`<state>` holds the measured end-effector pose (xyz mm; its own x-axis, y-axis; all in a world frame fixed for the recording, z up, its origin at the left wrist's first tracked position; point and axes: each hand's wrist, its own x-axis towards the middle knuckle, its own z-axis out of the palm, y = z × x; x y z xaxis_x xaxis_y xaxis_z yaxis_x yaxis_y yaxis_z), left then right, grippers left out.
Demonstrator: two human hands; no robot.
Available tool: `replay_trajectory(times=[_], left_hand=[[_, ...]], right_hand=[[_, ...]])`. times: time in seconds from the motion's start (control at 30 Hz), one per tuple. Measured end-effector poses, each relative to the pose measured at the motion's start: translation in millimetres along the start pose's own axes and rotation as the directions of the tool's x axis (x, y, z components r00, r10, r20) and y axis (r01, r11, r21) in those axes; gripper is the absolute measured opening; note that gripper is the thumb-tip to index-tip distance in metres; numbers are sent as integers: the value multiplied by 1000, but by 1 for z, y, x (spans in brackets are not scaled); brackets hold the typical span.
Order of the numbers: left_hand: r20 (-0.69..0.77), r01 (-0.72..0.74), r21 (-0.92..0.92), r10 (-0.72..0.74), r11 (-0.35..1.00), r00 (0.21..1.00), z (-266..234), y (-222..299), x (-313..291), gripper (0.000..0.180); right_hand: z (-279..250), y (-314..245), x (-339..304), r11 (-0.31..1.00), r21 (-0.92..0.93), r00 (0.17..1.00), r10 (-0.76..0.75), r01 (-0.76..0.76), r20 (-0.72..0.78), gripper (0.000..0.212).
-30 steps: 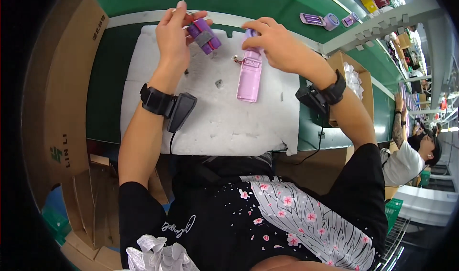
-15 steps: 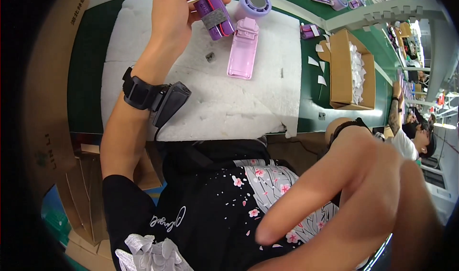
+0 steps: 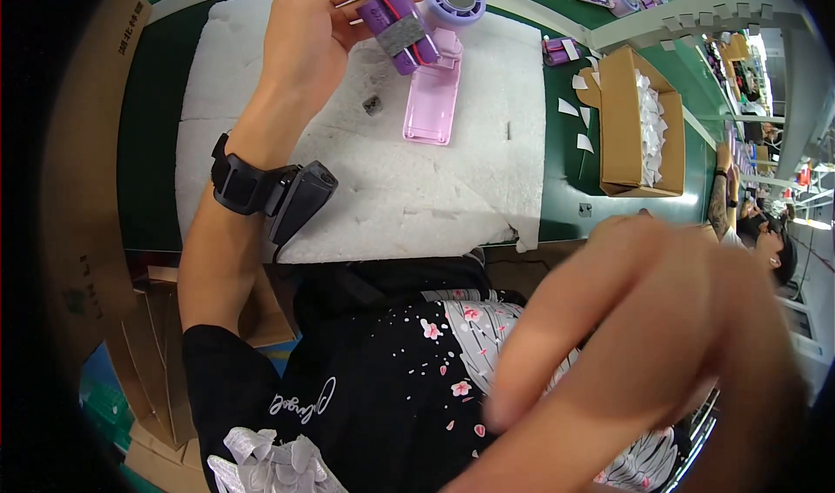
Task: The person assembles a handheld fan by connecting a battery pack to a circuit board, testing the light, and fitting the batteries into the housing. After setting the fan aside, they pick up another battery pack and apply a piece of tape to it.
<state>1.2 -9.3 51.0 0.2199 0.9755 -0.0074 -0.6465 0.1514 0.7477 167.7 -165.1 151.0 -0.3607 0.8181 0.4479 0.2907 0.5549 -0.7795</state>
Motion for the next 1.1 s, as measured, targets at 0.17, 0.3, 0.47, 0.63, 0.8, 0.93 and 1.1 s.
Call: replay_trajectory(times=[0.17, 0.3, 0.47, 0.63, 0.8, 0.93, 1.1], left_hand=[[187, -49, 85, 33, 995, 982, 13, 4, -7, 22], [166, 38, 134, -60, 990, 984, -7, -16, -3, 20], [320, -33, 163, -21, 986, 947, 7, -16, -14, 29], [423, -196, 278, 64, 940, 904, 8, -18, -11, 26], [488, -463, 843, -27, 274, 873, -15, 0, 9, 20], [631, -608, 765, -60, 212, 774, -17, -13, 0, 17], [499, -427, 850, -212, 308, 840, -8, -7, -4, 19]], right_hand=[[-38, 56, 34, 999, -1, 998, 37, -37, 42, 34], [-7, 113, 34, 975, -10, 975, 223, -223, -20, 51], [5, 122, 29, 938, 203, 954, 296, -282, -45, 58], [-9, 135, 22, 844, 426, 939, 342, -324, 36, 56], [-38, 150, 20, 412, 821, 833, 538, -395, 130, 43], [-42, 163, 15, 236, 903, 847, 488, -359, 210, 27], [-21, 144, 8, 883, -28, 883, 467, -468, -47, 23]])
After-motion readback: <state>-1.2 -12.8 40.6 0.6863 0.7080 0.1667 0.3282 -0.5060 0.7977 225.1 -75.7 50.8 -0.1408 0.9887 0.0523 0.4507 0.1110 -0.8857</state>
